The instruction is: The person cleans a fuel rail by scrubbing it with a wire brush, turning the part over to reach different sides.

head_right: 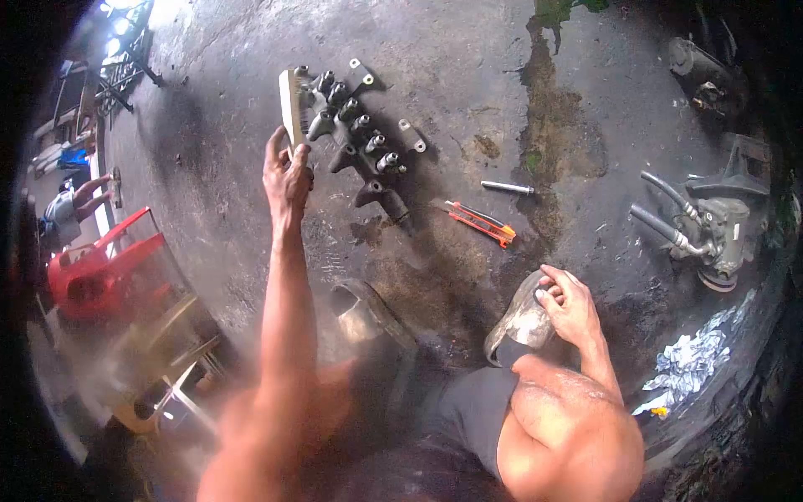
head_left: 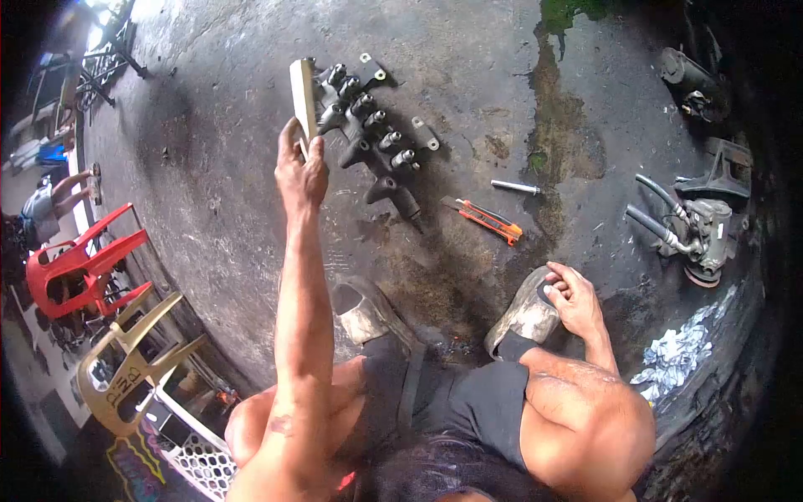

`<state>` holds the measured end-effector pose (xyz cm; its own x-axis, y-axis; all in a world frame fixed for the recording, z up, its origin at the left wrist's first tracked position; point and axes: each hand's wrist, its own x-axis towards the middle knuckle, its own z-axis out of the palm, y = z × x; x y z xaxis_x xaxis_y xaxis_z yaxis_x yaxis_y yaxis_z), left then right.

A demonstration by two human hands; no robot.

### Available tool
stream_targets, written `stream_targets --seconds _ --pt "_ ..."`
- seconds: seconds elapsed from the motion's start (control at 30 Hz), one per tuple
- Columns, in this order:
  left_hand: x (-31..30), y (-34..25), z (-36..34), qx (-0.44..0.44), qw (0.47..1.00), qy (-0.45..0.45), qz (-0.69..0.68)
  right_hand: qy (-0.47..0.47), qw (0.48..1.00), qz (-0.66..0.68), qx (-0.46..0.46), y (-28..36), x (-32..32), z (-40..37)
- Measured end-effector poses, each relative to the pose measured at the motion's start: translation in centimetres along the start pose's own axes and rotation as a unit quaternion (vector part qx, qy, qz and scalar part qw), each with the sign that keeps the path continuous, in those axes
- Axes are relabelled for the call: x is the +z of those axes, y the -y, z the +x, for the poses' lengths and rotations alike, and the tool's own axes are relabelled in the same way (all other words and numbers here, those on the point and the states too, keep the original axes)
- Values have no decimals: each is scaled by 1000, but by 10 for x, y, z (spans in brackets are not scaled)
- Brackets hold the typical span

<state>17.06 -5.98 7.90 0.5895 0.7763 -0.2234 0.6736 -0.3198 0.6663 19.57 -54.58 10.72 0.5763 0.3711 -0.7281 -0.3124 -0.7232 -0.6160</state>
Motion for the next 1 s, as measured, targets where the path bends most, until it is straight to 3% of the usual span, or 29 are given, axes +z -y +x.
stream_targets --seconds 0.1,0.17,0.2,0.23,0.3,0.43,0.53,0.57,0.63,0.7,0.83,0.9,0.97,1.0 --pt "37 -7 54 70 986 -27 150 6 1000 11 -12 0 -5 7" --pt "23 -42 88 -22 989 110 94 2 1000 18 -8 3 -9 13" --pt "18 -43 109 11 984 100 148 -2 1000 20 -18 3 -11 15" --pt "6 -70 97 -18 991 120 64 -3 999 24 -26 2 -12 16" --pt "-19 -79 76 15 997 69 16 -2 999 24 -25 1 -14 20" --pt "-31 -49 22 8 997 8 -82 25 999 38 -16 -1 -13 34" --pt "6 -36 33 7 996 19 82 62 997 24 -28 8 -11 43" --pt "8 -15 70 6 995 56 77 77 996 16 -30 11 -11 47" --pt "2 -53 99 -24 988 131 81 101 994 1 -38 16 -11 57" --pt "-5 -73 108 34 986 116 113 103 994 7 -44 22 -15 63" --pt "-23 -81 45 79 997 5 -5 68 996 23 -55 21 -19 67" --pt "-18 -62 2 56 994 3 -91 47 996 30 -65 15 -22 64" --pt "1 -39 -34 5 995 -14 -100 29 996 33 -75 12 -25 57" --pt "15 -15 -30 40 999 -7 -29 22 996 29 -77 10 -27 52"
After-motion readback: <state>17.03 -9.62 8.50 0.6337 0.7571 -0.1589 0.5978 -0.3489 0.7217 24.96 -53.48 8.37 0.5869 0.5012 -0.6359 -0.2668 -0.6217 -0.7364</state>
